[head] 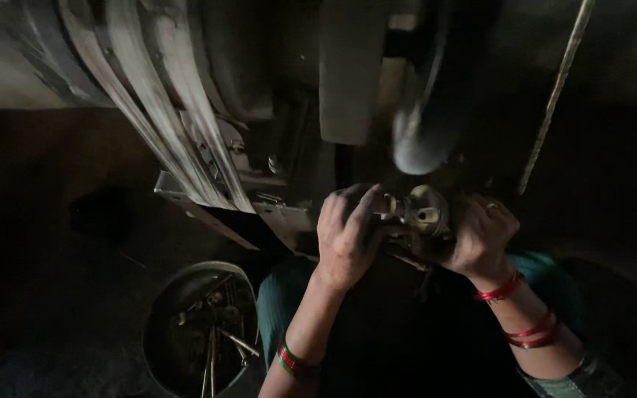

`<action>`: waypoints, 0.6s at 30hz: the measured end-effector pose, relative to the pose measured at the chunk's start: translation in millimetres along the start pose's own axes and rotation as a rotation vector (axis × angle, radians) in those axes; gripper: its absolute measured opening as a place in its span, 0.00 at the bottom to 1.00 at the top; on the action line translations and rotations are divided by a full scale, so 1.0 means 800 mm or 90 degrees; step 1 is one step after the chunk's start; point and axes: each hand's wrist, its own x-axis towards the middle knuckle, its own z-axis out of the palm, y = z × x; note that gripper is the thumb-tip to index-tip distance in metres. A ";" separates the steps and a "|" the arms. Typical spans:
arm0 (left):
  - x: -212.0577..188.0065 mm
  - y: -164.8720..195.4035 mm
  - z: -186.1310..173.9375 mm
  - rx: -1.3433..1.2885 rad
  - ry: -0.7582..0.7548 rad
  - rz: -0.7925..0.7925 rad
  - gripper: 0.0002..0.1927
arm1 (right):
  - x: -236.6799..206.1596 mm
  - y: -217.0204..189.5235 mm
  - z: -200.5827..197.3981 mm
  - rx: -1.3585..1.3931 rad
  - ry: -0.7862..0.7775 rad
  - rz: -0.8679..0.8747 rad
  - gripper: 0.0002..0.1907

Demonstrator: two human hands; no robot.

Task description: The person sits on the floor at a spinning grinding machine and presses a brass hardware fitting against the rotating abrasive wheel, repeatedly repositioning and turning the piece to grind and smooth its surfaces. They hold the fitting with both hands, rotating it to present different sides to the wheel throughout the episode.

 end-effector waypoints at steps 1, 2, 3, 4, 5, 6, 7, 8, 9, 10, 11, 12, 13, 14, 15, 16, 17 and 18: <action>0.006 -0.005 0.001 -0.006 0.015 0.014 0.33 | 0.006 0.001 0.000 -0.013 0.009 0.003 0.38; 0.012 -0.010 0.004 -0.011 0.031 0.028 0.30 | 0.011 0.001 0.001 -0.026 0.018 0.006 0.39; 0.017 -0.014 0.008 -0.016 0.046 0.040 0.29 | 0.016 0.002 0.000 -0.038 0.025 0.007 0.40; 0.020 -0.019 0.012 -0.008 0.063 0.042 0.29 | 0.020 0.003 0.001 -0.060 0.026 -0.001 0.39; 0.022 -0.022 0.017 -0.001 0.077 0.042 0.29 | 0.024 0.004 0.001 -0.082 0.025 -0.007 0.38; 0.022 -0.026 0.020 0.006 0.089 0.041 0.29 | 0.026 0.005 0.002 -0.102 0.022 -0.012 0.37; 0.022 -0.029 0.025 -0.001 0.100 0.038 0.28 | 0.028 0.006 0.003 -0.108 0.025 -0.018 0.35; 0.021 -0.032 0.030 -0.009 0.111 0.034 0.28 | 0.030 0.007 0.003 -0.114 0.026 -0.023 0.34; 0.020 -0.034 0.034 -0.017 0.121 0.031 0.28 | 0.030 0.009 0.004 -0.120 0.028 -0.028 0.33; 0.018 -0.036 0.037 -0.033 0.110 0.028 0.28 | 0.030 0.010 0.005 -0.127 0.021 -0.022 0.32; 0.016 -0.038 0.039 -0.049 0.097 0.025 0.29 | 0.030 0.011 0.004 -0.135 0.014 -0.015 0.32; 0.014 -0.040 0.042 -0.066 0.086 0.022 0.29 | 0.029 0.013 0.004 -0.143 0.007 -0.009 0.31; 0.013 -0.041 0.046 -0.067 0.085 0.021 0.30 | 0.029 0.014 0.005 -0.148 0.015 -0.014 0.32; 0.012 -0.042 0.050 -0.069 0.083 0.021 0.30 | 0.028 0.016 0.007 -0.153 0.023 -0.019 0.33; 0.010 -0.044 0.055 -0.071 0.080 0.021 0.31 | 0.026 0.018 0.008 -0.159 0.030 -0.023 0.34; 0.009 -0.045 0.059 -0.055 0.078 0.010 0.31 | 0.025 0.019 0.009 -0.153 0.025 -0.021 0.34; 0.008 -0.047 0.064 -0.038 0.076 0.000 0.31 | 0.025 0.020 0.010 -0.146 0.021 -0.019 0.34; 0.006 -0.049 0.068 -0.021 0.074 -0.011 0.32 | 0.024 0.022 0.011 -0.140 0.016 -0.018 0.34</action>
